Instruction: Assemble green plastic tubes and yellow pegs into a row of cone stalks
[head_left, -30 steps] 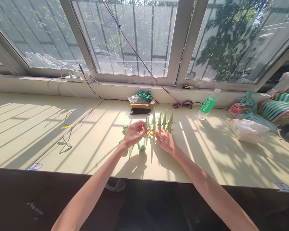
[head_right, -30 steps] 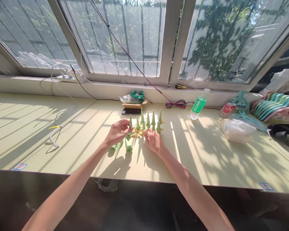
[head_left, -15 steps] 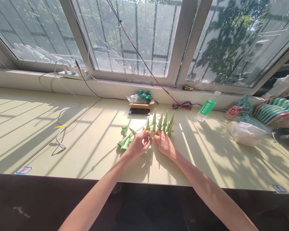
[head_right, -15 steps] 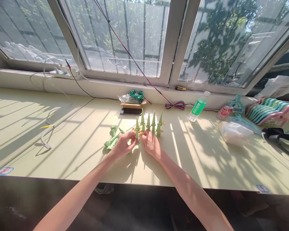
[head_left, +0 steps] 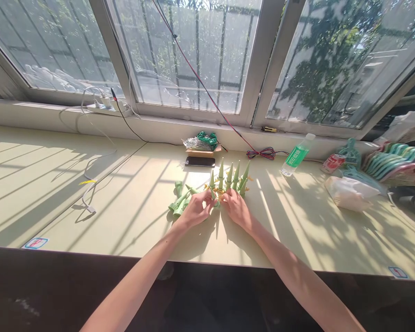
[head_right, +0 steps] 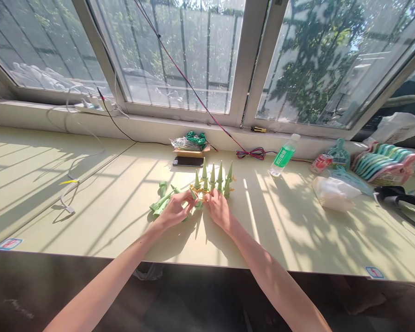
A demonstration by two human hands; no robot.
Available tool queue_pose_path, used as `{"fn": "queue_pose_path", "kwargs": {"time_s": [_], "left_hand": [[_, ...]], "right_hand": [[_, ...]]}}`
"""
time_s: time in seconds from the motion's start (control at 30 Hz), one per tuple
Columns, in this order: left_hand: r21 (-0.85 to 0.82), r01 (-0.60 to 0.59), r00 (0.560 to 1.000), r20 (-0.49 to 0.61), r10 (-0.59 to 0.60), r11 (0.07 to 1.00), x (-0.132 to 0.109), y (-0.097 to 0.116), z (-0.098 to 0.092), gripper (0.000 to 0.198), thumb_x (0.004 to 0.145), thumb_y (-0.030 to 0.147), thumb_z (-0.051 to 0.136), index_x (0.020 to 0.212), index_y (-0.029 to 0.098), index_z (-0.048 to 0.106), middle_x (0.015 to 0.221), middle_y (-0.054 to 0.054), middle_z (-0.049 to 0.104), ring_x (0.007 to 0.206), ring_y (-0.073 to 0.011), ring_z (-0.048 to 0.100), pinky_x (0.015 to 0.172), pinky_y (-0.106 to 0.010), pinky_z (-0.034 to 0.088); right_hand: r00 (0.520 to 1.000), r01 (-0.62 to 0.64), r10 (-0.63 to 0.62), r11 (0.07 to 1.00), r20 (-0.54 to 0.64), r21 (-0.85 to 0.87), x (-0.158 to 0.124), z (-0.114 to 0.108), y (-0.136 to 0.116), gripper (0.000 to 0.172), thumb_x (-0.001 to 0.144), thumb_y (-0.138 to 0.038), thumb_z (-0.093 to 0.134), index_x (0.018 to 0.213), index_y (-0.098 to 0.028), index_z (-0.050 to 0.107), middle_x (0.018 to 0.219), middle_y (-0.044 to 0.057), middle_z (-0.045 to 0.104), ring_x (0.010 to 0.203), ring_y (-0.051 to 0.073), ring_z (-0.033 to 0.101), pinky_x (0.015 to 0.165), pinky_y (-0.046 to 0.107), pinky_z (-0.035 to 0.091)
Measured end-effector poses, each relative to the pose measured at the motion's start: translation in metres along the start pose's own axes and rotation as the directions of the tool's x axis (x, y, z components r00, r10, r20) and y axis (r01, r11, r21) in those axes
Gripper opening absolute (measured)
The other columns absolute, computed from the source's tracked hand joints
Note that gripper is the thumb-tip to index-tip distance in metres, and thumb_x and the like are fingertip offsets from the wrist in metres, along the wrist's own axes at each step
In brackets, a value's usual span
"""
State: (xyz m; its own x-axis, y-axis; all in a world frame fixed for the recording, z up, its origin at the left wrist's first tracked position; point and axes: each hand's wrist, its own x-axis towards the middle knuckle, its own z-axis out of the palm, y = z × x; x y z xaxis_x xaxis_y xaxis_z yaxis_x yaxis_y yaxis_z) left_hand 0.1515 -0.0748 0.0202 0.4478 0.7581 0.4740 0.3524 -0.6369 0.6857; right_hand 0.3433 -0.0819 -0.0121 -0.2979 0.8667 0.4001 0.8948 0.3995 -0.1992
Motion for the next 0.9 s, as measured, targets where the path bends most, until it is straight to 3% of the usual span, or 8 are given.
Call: {"fn": "queue_pose_path", "kwargs": {"time_s": [0.37, 0.57, 0.9], "left_hand": [[-0.04, 0.07, 0.997, -0.037, -0.072, 0.997, 0.002, -0.004, -0.002, 0.009, 0.094, 0.023, 0.051, 0.094, 0.019, 0.06, 0.085, -0.004, 0.069, 0.079, -0.0179, 0.068, 0.071, -0.029, 0.052], [-0.053, 0.092, 0.994, -0.047, -0.095, 0.994, 0.002, -0.005, -0.003, 0.013, 0.095, 0.022, 0.05, 0.103, 0.019, 0.061, 0.096, -0.006, 0.072, 0.084, -0.0182, 0.069, 0.074, -0.03, 0.053], [-0.066, 0.092, 0.993, -0.073, -0.096, 0.994, 0.003, -0.005, -0.002, 0.014, 0.094, 0.022, 0.052, 0.104, 0.02, 0.062, 0.096, -0.005, 0.072, 0.083, -0.018, 0.069, 0.075, -0.03, 0.054]], "right_hand": [[0.981, 0.032, 0.034, 0.942, -0.19, 0.335, -0.002, -0.008, 0.007, 0.019, 0.097, -0.018, 0.042, 0.093, -0.019, 0.06, 0.095, 0.01, 0.059, 0.087, 0.023, 0.059, 0.077, 0.034, 0.051], [0.987, 0.01, 0.074, 0.857, -0.144, 0.515, -0.001, -0.017, 0.001, 0.017, 0.096, -0.02, 0.044, 0.093, -0.021, 0.06, 0.085, 0.005, 0.067, 0.077, 0.021, 0.063, 0.071, 0.031, 0.049], [0.987, 0.097, -0.019, 0.859, -0.158, 0.502, -0.001, -0.021, -0.003, 0.016, 0.094, -0.018, 0.045, 0.086, -0.02, 0.059, 0.078, 0.003, 0.06, 0.066, 0.016, 0.054, 0.063, 0.027, 0.042]]}}
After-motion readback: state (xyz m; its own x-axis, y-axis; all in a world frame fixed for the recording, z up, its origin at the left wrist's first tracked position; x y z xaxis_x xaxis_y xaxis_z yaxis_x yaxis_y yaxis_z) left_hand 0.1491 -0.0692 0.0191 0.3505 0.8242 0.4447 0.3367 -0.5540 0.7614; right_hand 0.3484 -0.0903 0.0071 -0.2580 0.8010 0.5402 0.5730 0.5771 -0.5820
